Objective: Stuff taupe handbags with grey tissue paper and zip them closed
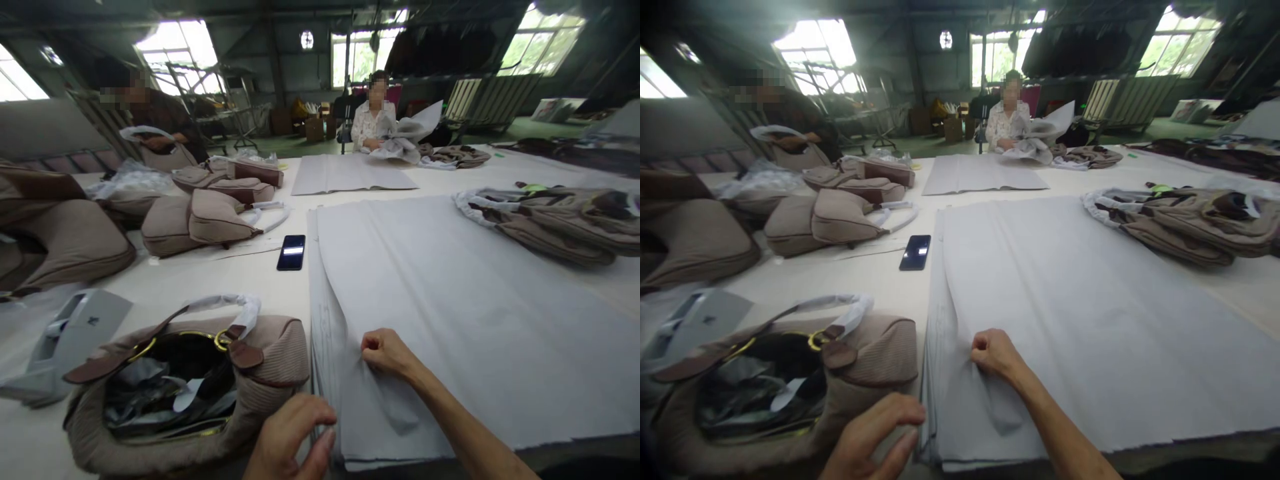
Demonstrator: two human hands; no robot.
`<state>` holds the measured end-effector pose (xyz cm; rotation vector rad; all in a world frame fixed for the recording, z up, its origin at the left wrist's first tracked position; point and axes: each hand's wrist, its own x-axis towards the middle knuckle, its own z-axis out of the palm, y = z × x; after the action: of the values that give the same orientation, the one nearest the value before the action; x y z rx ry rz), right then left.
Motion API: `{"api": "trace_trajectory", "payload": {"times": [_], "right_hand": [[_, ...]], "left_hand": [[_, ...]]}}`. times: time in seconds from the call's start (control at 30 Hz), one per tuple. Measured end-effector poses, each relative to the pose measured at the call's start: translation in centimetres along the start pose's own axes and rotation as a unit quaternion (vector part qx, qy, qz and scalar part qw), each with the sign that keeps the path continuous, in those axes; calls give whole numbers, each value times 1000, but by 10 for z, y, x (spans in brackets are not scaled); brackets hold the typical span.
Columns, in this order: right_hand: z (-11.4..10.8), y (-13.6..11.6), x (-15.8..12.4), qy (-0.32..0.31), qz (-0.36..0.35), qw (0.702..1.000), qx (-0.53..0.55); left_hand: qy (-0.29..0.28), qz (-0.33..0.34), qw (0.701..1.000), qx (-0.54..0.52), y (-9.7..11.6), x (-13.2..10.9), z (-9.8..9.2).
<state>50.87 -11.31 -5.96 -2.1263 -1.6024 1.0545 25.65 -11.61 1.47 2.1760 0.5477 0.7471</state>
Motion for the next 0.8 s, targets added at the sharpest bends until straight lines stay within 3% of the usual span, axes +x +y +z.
{"api": "trace_trajectory", "payload": {"times": [0.13,0.2,0.27,0.4,0.47,0.57,0.67,0.73,0.8], "right_hand": [[-3,13,3,-44,15,995,84],[-6,17,3,-57,16,993,99],[-9,18,4,-48,13,995,90],[-6,-9,13,60,-36,997,23],[1,-31,23,108,-77,989,-72],[6,-46,40,114,-82,962,-236],[-13,-17,48,120,-15,955,-272],[-37,19,46,140,42,948,-282],[-60,53,40,157,88,939,-294]], "left_hand": [[-4,-223,969,-109,-14,16,21],[-1,-289,945,-153,-17,24,26],[11,-312,929,-199,-19,31,32],[35,-314,926,-206,-18,36,48],[36,-299,937,-178,-19,33,56],[41,-288,946,-145,-28,23,62],[60,-256,960,-93,-43,13,65],[67,-186,980,-36,-53,10,72],[29,-108,993,24,-58,14,87]]}}
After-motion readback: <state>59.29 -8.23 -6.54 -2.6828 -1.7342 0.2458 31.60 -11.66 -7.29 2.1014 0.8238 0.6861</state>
